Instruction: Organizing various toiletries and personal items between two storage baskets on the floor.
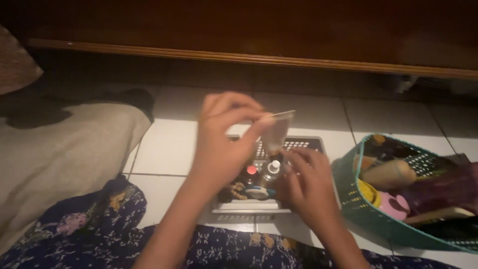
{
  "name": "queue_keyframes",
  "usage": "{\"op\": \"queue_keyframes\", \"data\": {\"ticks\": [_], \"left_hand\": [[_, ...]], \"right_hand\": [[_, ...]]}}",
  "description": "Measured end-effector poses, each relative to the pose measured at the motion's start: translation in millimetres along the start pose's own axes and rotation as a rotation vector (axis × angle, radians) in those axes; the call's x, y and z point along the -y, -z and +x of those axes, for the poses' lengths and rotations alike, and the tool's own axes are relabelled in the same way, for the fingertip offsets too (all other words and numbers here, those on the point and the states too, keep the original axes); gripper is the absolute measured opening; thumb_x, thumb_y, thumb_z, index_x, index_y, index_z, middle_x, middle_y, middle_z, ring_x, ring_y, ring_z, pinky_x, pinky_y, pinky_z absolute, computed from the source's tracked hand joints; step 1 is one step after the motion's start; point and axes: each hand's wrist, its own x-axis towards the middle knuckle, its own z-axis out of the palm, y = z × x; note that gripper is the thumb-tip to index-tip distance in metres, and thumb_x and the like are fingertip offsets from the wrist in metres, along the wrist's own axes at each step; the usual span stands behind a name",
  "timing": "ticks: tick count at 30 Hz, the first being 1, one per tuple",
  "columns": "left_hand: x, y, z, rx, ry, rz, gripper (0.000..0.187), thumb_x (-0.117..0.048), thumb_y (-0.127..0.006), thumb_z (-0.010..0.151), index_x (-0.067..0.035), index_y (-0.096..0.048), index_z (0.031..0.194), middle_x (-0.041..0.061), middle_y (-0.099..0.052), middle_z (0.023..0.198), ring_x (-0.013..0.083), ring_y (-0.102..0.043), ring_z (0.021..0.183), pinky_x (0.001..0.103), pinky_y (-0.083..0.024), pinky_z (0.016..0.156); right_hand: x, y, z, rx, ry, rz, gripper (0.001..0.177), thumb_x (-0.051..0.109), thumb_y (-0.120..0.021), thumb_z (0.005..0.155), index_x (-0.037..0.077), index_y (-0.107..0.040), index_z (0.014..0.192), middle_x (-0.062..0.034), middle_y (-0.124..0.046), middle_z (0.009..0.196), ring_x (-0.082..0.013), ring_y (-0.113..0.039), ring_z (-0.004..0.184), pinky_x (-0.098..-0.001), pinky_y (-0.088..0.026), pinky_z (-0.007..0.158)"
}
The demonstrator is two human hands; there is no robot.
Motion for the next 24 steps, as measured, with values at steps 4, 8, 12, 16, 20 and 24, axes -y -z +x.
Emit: {"op": "queue_keyframes", "data": {"ticks": [4, 8, 12, 16, 20, 24], "left_hand": [[8, -27, 3, 0.134, -0.051, 0.159, 0.014, -0.026, -0.08, 0.086, -0.012, -0.081, 0.086, -0.001, -0.072, 0.105, 0.0234, -0.055, 0.114, 0.042, -0.039, 0.1], [34, -41, -8, 0.307, 0.012, 0.317, 0.011, -0.024, -0.08, 0.077, -0.013, -0.082, 0.079, -0.001, -0.069, 0.112, 0.0277, -0.05, 0.117, 0.045, -0.037, 0.101], [32, -37, -5, 0.513, 0.001, 0.515, 0.012, -0.024, -0.082, 0.071, -0.013, -0.081, 0.072, 0.0, -0.067, 0.117, 0.0247, -0.05, 0.124, 0.049, -0.032, 0.108], [27, -36, 2, 0.57, -0.114, 0.59, 0.019, -0.027, -0.084, 0.065, -0.011, -0.08, 0.075, 0.007, -0.063, 0.123, 0.0287, -0.048, 0.125, 0.053, -0.031, 0.108], [17, -41, 5, 0.504, -0.363, 0.446, 0.022, -0.025, -0.084, 0.064, -0.01, -0.08, 0.079, 0.011, -0.061, 0.129, 0.0333, -0.046, 0.128, 0.056, -0.03, 0.108], [18, -57, 4, 0.543, -0.358, 0.452, 0.02, -0.027, -0.085, 0.07, -0.01, -0.08, 0.078, 0.01, -0.061, 0.129, 0.0328, -0.046, 0.13, 0.059, -0.028, 0.112]], "right_hand": [[5, 0, -1, -0.019, -0.03, 0.017, 0.043, 0.004, -0.055, 0.084, 0.01, -0.067, 0.125, -0.0141, -0.063, 0.124, -0.0333, -0.056, 0.119, -0.0441, -0.045, 0.104], [3, -4, 1, -0.069, -0.122, 0.046, 0.047, 0.002, -0.054, 0.082, 0.008, -0.064, 0.127, -0.0158, -0.061, 0.123, -0.0351, -0.055, 0.121, -0.0443, -0.045, 0.105], [3, -3, 3, -0.04, -0.158, 0.018, 0.048, 0.001, -0.056, 0.081, 0.009, -0.066, 0.127, -0.0173, -0.061, 0.12, -0.0365, -0.054, 0.121, -0.0459, -0.044, 0.103], [5, -1, 2, -0.04, -0.156, 0.049, 0.049, 0.001, -0.056, 0.08, 0.009, -0.066, 0.127, -0.0174, -0.061, 0.121, -0.0361, -0.055, 0.117, -0.046, -0.045, 0.102], [-4, -4, 4, -0.174, -0.226, 0.162, 0.041, 0.0, -0.05, 0.087, 0.004, -0.063, 0.125, -0.0163, -0.063, 0.119, -0.0339, -0.059, 0.116, -0.0455, -0.046, 0.102], [-13, -3, 4, -0.166, -0.324, 0.268, 0.028, 0.009, -0.056, 0.088, 0.006, -0.065, 0.114, -0.0113, -0.065, 0.11, -0.0271, -0.065, 0.105, -0.0398, -0.052, 0.094]]}}
